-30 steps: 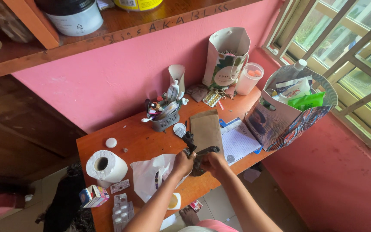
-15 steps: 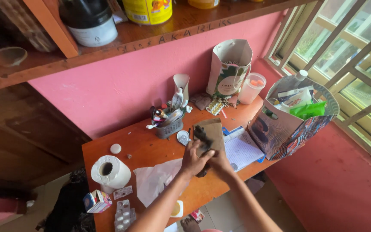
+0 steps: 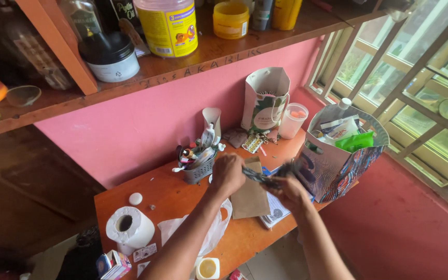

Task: Organizing various toiletries, medications, and personal items on a desk and packing some into a plastic bag.

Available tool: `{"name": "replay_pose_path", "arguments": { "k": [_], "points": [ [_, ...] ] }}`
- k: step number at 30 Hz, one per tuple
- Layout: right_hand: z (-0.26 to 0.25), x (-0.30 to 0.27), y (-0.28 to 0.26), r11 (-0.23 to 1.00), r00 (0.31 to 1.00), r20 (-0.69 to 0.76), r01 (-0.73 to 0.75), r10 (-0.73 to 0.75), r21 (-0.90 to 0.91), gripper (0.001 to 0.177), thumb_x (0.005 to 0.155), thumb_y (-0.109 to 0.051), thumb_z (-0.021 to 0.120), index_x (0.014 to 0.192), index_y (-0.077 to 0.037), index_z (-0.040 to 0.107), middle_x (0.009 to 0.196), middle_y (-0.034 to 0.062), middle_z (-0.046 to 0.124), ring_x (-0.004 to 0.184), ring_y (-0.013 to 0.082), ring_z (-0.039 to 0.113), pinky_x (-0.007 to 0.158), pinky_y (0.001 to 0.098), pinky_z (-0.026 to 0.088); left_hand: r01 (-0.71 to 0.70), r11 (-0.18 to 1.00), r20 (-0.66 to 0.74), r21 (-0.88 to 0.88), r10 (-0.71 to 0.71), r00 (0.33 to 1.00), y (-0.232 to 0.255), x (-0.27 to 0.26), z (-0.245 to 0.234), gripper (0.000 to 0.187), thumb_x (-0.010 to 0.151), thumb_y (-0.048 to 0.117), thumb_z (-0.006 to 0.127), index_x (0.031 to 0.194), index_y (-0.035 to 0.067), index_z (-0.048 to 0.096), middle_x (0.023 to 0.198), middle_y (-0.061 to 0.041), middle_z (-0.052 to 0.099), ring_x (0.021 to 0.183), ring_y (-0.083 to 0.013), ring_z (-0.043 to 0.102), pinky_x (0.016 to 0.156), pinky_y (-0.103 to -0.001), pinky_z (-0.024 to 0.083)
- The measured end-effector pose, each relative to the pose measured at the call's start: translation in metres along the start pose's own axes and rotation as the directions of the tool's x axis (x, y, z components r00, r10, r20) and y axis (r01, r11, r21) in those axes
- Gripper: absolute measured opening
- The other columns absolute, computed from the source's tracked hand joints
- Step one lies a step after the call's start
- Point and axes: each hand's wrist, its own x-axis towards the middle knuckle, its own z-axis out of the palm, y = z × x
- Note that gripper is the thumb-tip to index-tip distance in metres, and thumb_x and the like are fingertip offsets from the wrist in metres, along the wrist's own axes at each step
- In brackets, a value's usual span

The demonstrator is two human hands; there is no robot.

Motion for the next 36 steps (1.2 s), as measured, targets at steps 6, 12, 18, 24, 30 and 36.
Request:
{"name": "replay_pose_path", "arguments": {
  "k": [6, 12, 18, 24, 30, 36],
  "points": [
    [0.052, -0.067, 0.042, 0.945, 0.911, 0.397, -0.026, -0.112, 0.326, 0.013, 0.093, -0.002, 0.061, 0.103, 0.007, 0.064, 0.091, 0.0209, 0.07, 0.078, 0.0303, 0.072, 0.07, 0.0348, 0.059, -0.18, 0.789, -0.18, -0.588, 0.089, 0.98, 0.085, -0.004, -0.066, 0.018, 0.076, -0.004, 0.066, 0.088, 0.002, 0.077, 0.09, -0.015, 0.075, 0.09, -0.0299, 0.075, 0.079, -0.037, 0.058],
    [0.053, -0.086, -0.05, 0.949, 0.939, 0.159, 0.315, -0.306, -0.034, 0.011, 0.094, 0.003, 0.066, 0.103, 0.009, 0.069, 0.091, 0.0125, 0.074, 0.079, 0.0186, 0.07, 0.072, 0.0295, 0.055, -0.063, 0.8, 0.226, -0.596, 0.243, 0.943, 0.089, -0.017, -0.095, 0.017, 0.078, 0.0, 0.073, 0.091, 0.007, 0.081, 0.088, -0.011, 0.078, 0.081, -0.0231, 0.079, 0.079, -0.034, 0.058],
    [0.106, -0.154, -0.041, 0.92, 0.891, 0.258, 0.391, -0.375, -0.012, 0.013, 0.092, -0.001, 0.067, 0.104, 0.005, 0.069, 0.088, 0.016, 0.074, 0.077, 0.0196, 0.071, 0.074, 0.0305, 0.059, -0.148, 0.881, -0.563, -0.449, -0.15, 0.813, 0.073, -0.018, -0.059, 0.03, 0.077, -0.01, 0.057, 0.1, 0.002, 0.072, 0.097, -0.012, 0.073, 0.09, -0.0205, 0.072, 0.078, -0.033, 0.058],
    [0.081, -0.107, -0.02, 0.958, 0.873, 0.42, 0.157, -0.248, 0.238, 0.022, 0.097, -0.015, 0.068, 0.11, 0.003, 0.069, 0.093, 0.017, 0.074, 0.074, 0.0231, 0.071, 0.062, 0.0308, 0.056, 0.422, -0.085, 0.424, -0.903, -0.001, 0.906, 0.068, -0.02, -0.055, 0.025, 0.099, -0.006, 0.057, 0.114, -0.001, 0.076, 0.089, -0.019, 0.066, 0.07, -0.0304, 0.061, 0.067, -0.047, 0.056],
    [0.11, -0.162, -0.102, 0.855, 0.864, 0.195, 0.494, -0.464, -0.156, 0.025, 0.084, 0.011, 0.067, 0.107, 0.002, 0.063, 0.102, 0.0164, 0.072, 0.094, 0.0267, 0.074, 0.089, 0.0411, 0.06, -0.399, 0.782, -0.339, -0.478, 0.255, 0.906, 0.097, -0.009, -0.068, 0.05, 0.071, -0.019, 0.057, 0.114, -0.002, 0.074, 0.121, -0.012, 0.071, 0.114, -0.0216, 0.068, 0.098, -0.033, 0.054],
    [0.109, -0.156, -0.087, 0.498, 0.555, 0.332, 0.832, -0.763, -0.245, 0.039, 0.08, 0.006, 0.073, 0.112, -0.006, 0.055, 0.116, 0.0141, 0.064, 0.112, 0.0245, 0.067, 0.098, 0.0355, 0.056, 0.05, 0.693, -0.098, -0.719, -0.173, 0.98, 0.094, 0.024, -0.015, 0.036, 0.077, -0.01, 0.063, 0.108, 0.002, 0.076, 0.097, -0.01, 0.08, 0.088, -0.0137, 0.076, 0.079, -0.028, 0.059]
  ]
}}
